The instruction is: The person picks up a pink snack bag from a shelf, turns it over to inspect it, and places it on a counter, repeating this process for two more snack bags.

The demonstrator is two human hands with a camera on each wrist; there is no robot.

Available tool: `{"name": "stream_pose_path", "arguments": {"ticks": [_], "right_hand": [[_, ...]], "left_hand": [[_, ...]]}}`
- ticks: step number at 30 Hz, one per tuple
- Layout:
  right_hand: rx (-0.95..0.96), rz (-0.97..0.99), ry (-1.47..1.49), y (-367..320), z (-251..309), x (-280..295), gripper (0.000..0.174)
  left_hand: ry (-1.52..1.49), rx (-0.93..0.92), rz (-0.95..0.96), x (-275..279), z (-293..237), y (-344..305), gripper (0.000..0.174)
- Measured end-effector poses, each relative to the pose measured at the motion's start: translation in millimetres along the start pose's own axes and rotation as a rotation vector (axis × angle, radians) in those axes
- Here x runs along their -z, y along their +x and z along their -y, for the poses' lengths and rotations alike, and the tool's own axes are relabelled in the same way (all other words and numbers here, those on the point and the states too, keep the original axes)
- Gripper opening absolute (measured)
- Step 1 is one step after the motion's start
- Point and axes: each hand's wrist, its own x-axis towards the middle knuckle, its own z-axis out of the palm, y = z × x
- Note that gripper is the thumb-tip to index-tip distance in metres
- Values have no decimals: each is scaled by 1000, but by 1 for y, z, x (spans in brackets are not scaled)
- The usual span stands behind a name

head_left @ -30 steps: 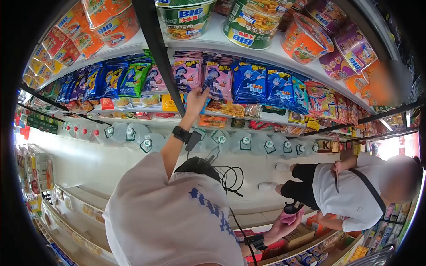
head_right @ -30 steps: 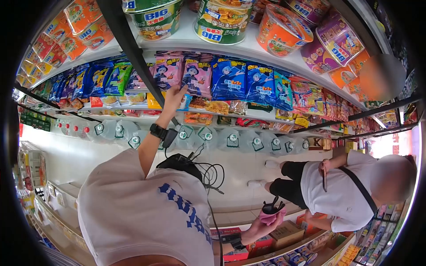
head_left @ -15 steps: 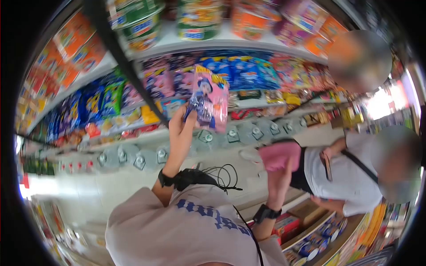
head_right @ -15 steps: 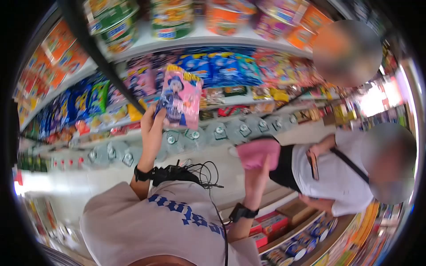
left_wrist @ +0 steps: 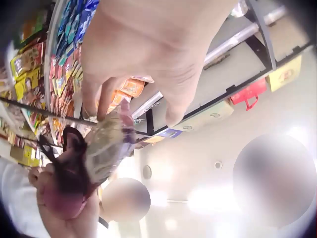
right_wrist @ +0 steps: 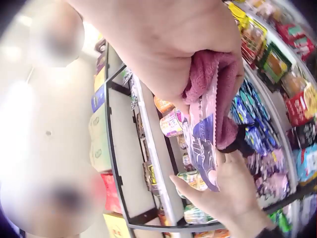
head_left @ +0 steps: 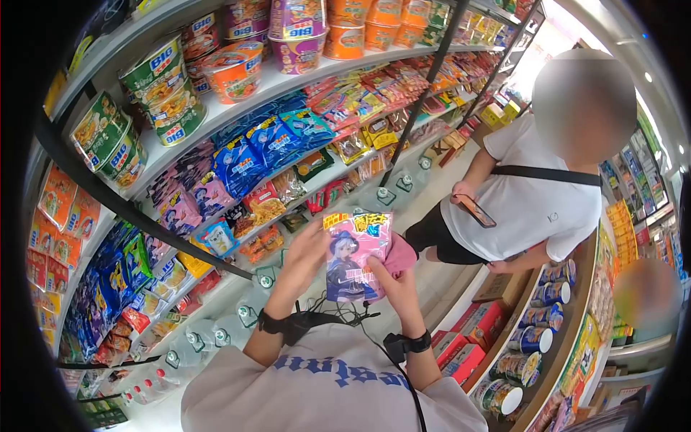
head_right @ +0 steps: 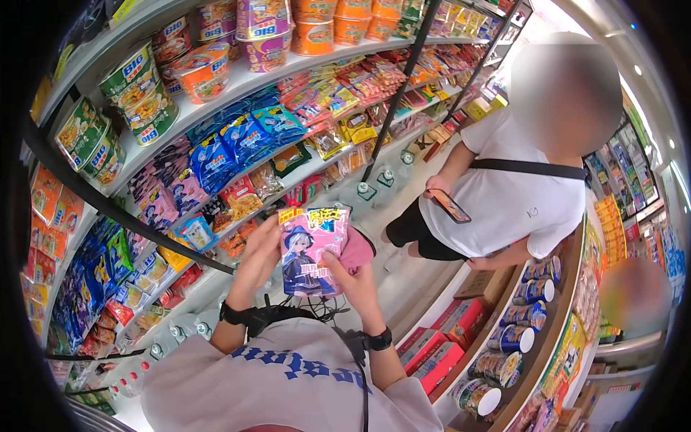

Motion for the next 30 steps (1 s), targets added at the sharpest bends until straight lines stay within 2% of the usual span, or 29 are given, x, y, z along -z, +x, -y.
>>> {"name": "stream_pose_path", "arguments": {"ticks": [1, 3, 6, 7, 8, 10, 11, 13, 15, 18, 19, 22, 25, 27, 30], "right_hand": [[33, -14, -27, -3, -2, 5, 45], [89, -47, -82, -11, -9, 17, 49], [155, -163, -102, -20, -2, 36, 42], [223, -370, -104, -21, -8, 37, 35], [81, -378, -94, -27, -2, 50, 33], [-204, -394, -58, -43, 11, 82, 31], [-105, -457, 63, -44, 4, 85, 28], [-68, -500, 63, -49, 17, 82, 27], [-31, -547, 54, -59, 26, 87, 25], [321, -715, 3, -64, 17, 87, 25], [241, -696, 8, -76, 17, 92, 27], [400, -797, -254, -88, 24, 94, 26], [349, -763, -97, -112, 37, 105, 28], [408, -835, -42, -125, 51, 103, 29], [408, -914, -44, -150, 76, 101, 30]], "left_hand": [[7, 0, -27, -10, 3, 6, 47], [23, 14, -50, -26, 10, 9, 44], [10, -42, -14, -47, 22, 18, 43], [13, -63, 15, -55, 24, 19, 43], [14, -79, 43, -62, 27, 19, 44], [83, 7, 159, -65, 33, 19, 44], [159, 59, 236, -65, 36, 21, 44], [330, 121, 383, -72, 46, 26, 44], [309, 160, 421, -88, 50, 22, 44], [251, 217, 417, -109, 69, 16, 37], [237, 251, 406, -112, 76, 14, 35], [231, 317, 406, -117, 95, 13, 30], [188, 325, 518, -121, 107, 17, 32], [133, 304, 573, -131, 120, 14, 32], [26, 419, 600, -165, 116, 2, 33]]}}
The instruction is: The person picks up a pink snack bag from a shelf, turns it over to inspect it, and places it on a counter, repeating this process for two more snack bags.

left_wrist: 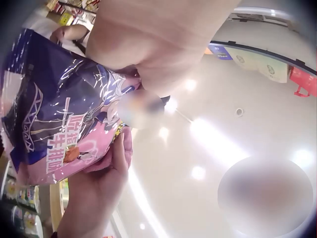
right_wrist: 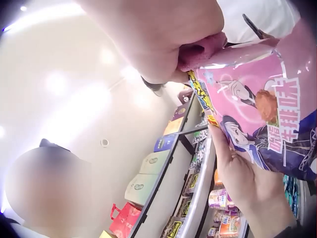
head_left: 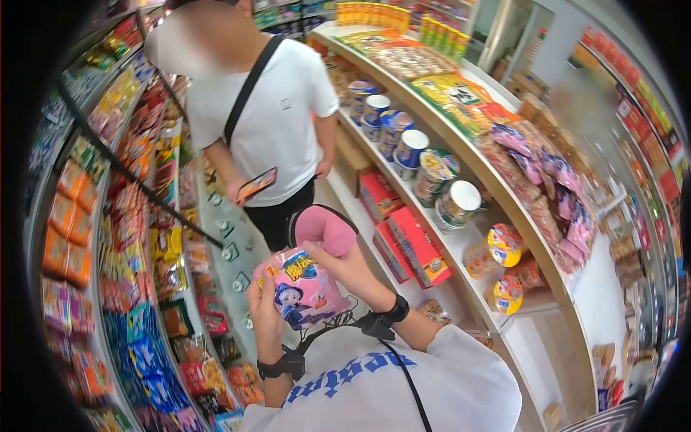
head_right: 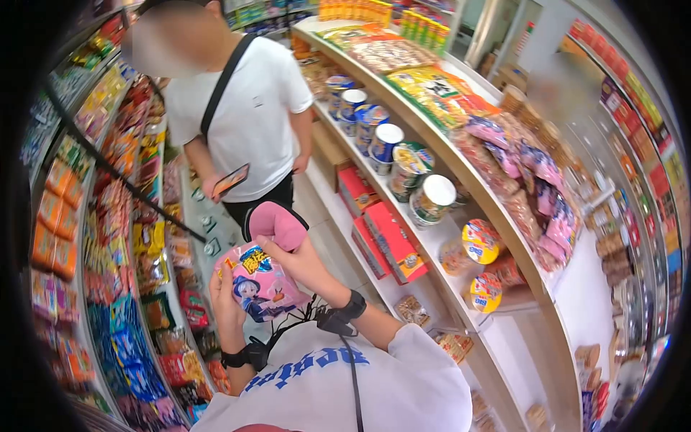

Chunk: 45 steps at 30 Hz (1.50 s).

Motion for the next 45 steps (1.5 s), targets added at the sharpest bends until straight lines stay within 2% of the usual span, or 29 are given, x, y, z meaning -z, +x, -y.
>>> {"name": "stream_pose_path", "arguments": {"ticks": [4, 6, 7, 10, 11, 13, 14, 15, 16, 17, 20, 22, 23, 25, 26, 27, 30, 31, 33, 34, 36, 37, 38, 40, 42, 45], "right_hand": [[65, -208, -96, -10, 5, 22, 27], [97, -368, -157, -15, 4, 31, 27], [242, -359, -217, -17, 6, 30, 31], [400, -244, -522, -27, 14, 7, 37], [433, -140, -697, -26, 18, 1, 38], [498, 88, -1033, -18, 22, -8, 40], [493, 117, -1006, -14, 15, -8, 42], [494, 153, -981, -7, 4, -3, 44], [493, 194, -952, 0, -8, 1, 47], [537, 122, -919, 7, -19, -1, 39], [-1, 220, -363, 32, -51, 11, 38], [-248, 116, -395, 40, -100, 39, 45], [-373, 69, -405, 42, -116, 41, 50], [-459, 178, -79, 28, -118, 34, 52], [-462, 244, -1, 22, -97, 21, 47], [-470, 310, 76, 16, -76, 9, 43], [-156, 290, -95, 13, -85, -10, 39], [-218, 291, -131, 13, -87, -11, 40], [62, 176, -282, 20, -99, -17, 39], [192, 121, -330, 16, -109, -27, 39], [-153, 127, -278, 10, -111, -26, 39], [-260, 147, -224, 8, -91, -40, 38], [-201, 256, -208, 5, -93, -46, 39], [-119, 454, -216, -5, -101, -54, 42], [-48, 623, -273, -15, -118, -65, 46], [-43, 717, -201, -15, -88, -114, 56]], "left_hand": [[2, 22, 122, -10, 14, 15, 35], [-16, 31, 70, -18, 16, 22, 36], [-26, 38, 41, -22, 17, 26, 37], [30, 25, 172, -32, 27, 29, 38], [88, -17, 153, -9, 55, 28, 39], [64, 4, 11, -17, 57, 25, 40], [51, 8, -62, -19, 57, 24, 41], [66, 25, 2, -6, 56, 26, 46], [183, 69, 4, -3, 49, 28, 42], [303, 117, 2, 1, 37, 26, 39], [345, -6, -36, -4, 17, 16, 33], [279, -54, -49, 1, 4, 9, 35], [142, -41, -52, 9, 1, 8, 41], [196, -43, -254, 16, -1, 7, 44], [220, -57, -383, 25, -4, 7, 45], [352, -86, -343, 36, -2, 9, 45], [409, -120, -236, 17, -32, 12, 39], [458, -246, -321, 19, -25, 12, 39], [594, -487, -514, 32, -18, 12, 42], [611, -466, -440, 39, -22, 8, 45], [674, -397, -302, 41, -29, -9, 52], [544, -305, -239, 36, -32, -16, 53], [415, -235, -180, 29, -34, -19, 54], [586, -434, -245, 32, -16, -19, 54], [340, -413, -258, 30, -18, -24, 52], [566, -301, -284, 52, -27, -40, 50]]}}
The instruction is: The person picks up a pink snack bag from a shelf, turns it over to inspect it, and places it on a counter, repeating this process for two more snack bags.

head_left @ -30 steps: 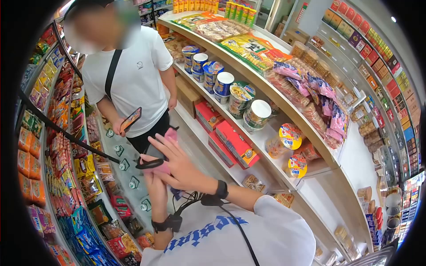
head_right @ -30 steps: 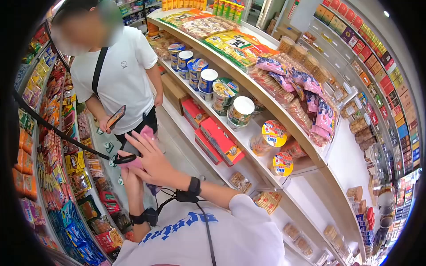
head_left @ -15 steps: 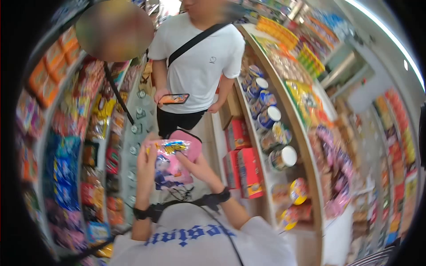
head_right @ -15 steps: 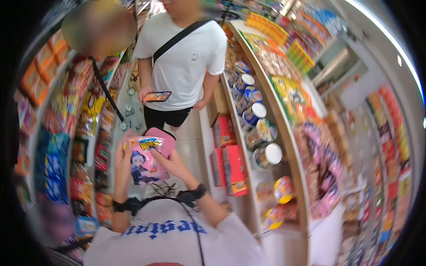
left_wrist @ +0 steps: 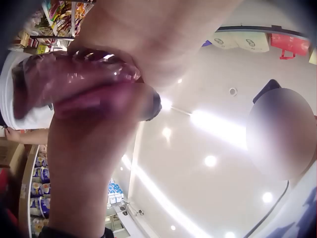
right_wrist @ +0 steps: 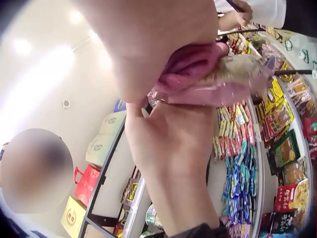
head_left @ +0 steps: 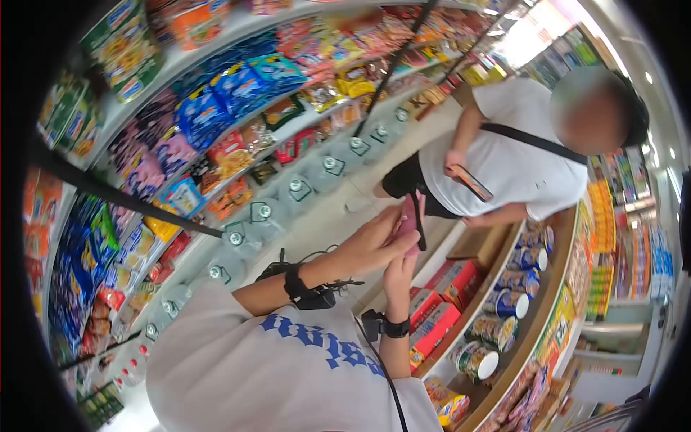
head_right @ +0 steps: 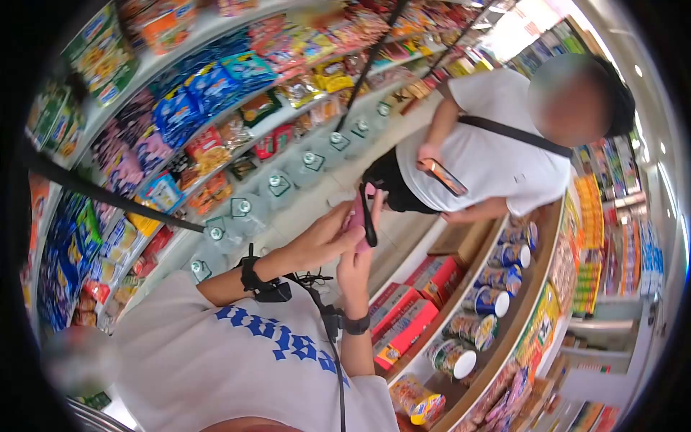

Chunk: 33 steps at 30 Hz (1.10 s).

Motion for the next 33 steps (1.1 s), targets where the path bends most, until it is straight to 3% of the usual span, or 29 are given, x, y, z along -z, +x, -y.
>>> {"name": "stream_pose_path", "arguments": {"ticks": [3, 6, 9, 10, 13, 14, 16, 19, 20, 23, 24, 27, 28, 31, 33], "right_hand": [[95, -28, -326, 16, -14, -9, 55], [-134, 0, -161, 28, -15, -10, 57], [-358, -181, 335, 35, -53, 4, 61], [-364, -99, 591, 35, -56, 5, 63], [-254, 20, 614, 21, -52, -7, 61], [-282, 56, 442, 10, -51, -7, 62], [-279, 43, 373, 7, -50, -15, 60], [-251, -77, 196, 9, -42, -16, 50], [-241, -121, 107, 9, -39, -15, 46], [-73, -209, -66, 15, -24, -20, 41], [-62, -210, -93, 14, -23, -24, 40], [65, 12, -238, 3, -29, -35, 39], [-26, 153, -300, -1, -14, -39, 43], [188, 163, -442, 0, -16, -47, 48], [256, 131, -459, 8, -11, -48, 48]], "left_hand": [[52, 150, 112, 21, 8, -3, 45], [-149, 145, -96, 23, 13, -12, 43], [-425, 242, -186, 51, 16, -17, 46], [-535, 264, -230, 60, 9, -16, 47], [-737, 307, -291, 79, 2, -16, 47], [-755, 312, -293, 81, 3, -15, 47], [-837, 357, -279, 88, 6, -14, 46], [-388, 171, -420, 86, 0, -13, 49], [-157, 52, -432, 88, 26, -13, 54], [-107, 49, -218, 78, 8, -22, 58], [-255, 127, -120, 71, 3, -24, 61], [-67, -14, -152, 58, 7, -20, 63], [-100, 47, -103, 61, 6, -17, 64], [-282, 187, -78, 59, 1, -17, 66], [-316, 249, -103, 62, 3, -19, 55]]}}
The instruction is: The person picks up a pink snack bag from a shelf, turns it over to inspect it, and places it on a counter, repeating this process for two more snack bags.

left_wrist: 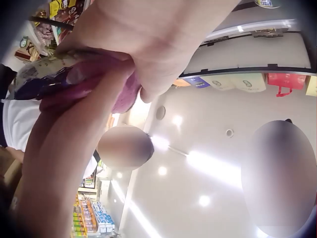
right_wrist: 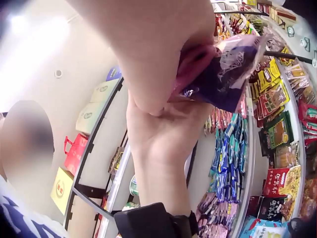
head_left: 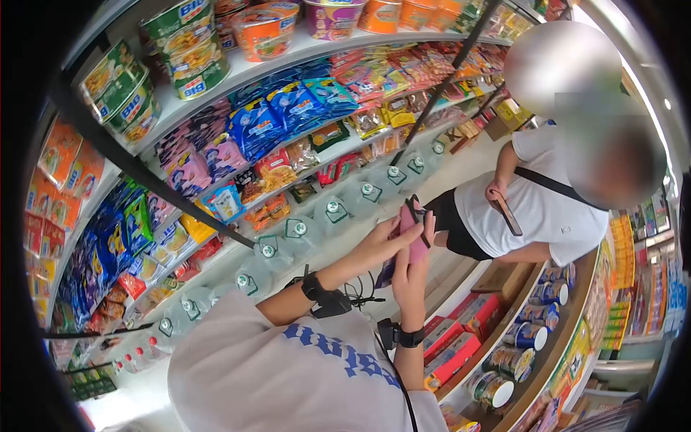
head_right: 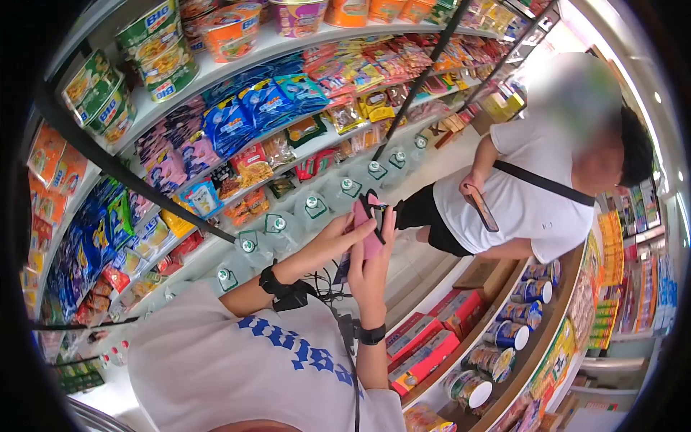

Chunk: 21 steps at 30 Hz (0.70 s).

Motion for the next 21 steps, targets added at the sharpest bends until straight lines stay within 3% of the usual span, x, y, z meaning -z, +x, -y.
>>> {"name": "stream_pose_path", "arguments": {"ticks": [2, 3, 5, 7, 10, 11, 14, 15, 17, 18, 20, 21], "right_hand": [[-60, -28, -33, -3, -14, 9, 46], [-78, -201, 10, -1, -14, 8, 40], [-607, -230, 151, -12, -31, 37, 39], [-677, -350, 336, -24, -48, 46, 45], [-615, -538, 735, -38, -60, 54, 49], [-622, -492, 930, -44, -59, 58, 49], [-674, -221, 1075, -65, -57, 58, 45], [-691, -141, 879, -64, -40, 60, 38], [-676, -107, 795, -62, -41, 66, 33], [-683, -91, 752, -66, -39, 70, 30], [-651, -290, 651, -63, -31, 76, 26], [-626, -394, 591, -60, -28, 77, 26]], "left_hand": [[56, 109, 6, 2, 14, 2, 48], [-2, -33, -83, -8, 15, 1, 39], [-131, 107, -89, -5, 25, 6, 37], [-258, 121, -145, -8, 23, -1, 35], [-361, -36, -181, -20, -1, 3, 33], [-345, -62, -178, -21, -2, 7, 33], [-247, -46, -181, -27, 0, 13, 35], [-206, -28, -182, -33, 0, 15, 37], [-191, 55, -149, -40, -2, 14, 47], [-91, -47, -185, -42, 8, 13, 50], [98, -289, -242, -44, 29, 26, 56], [152, -276, -222, -47, 22, 23, 64]]}}
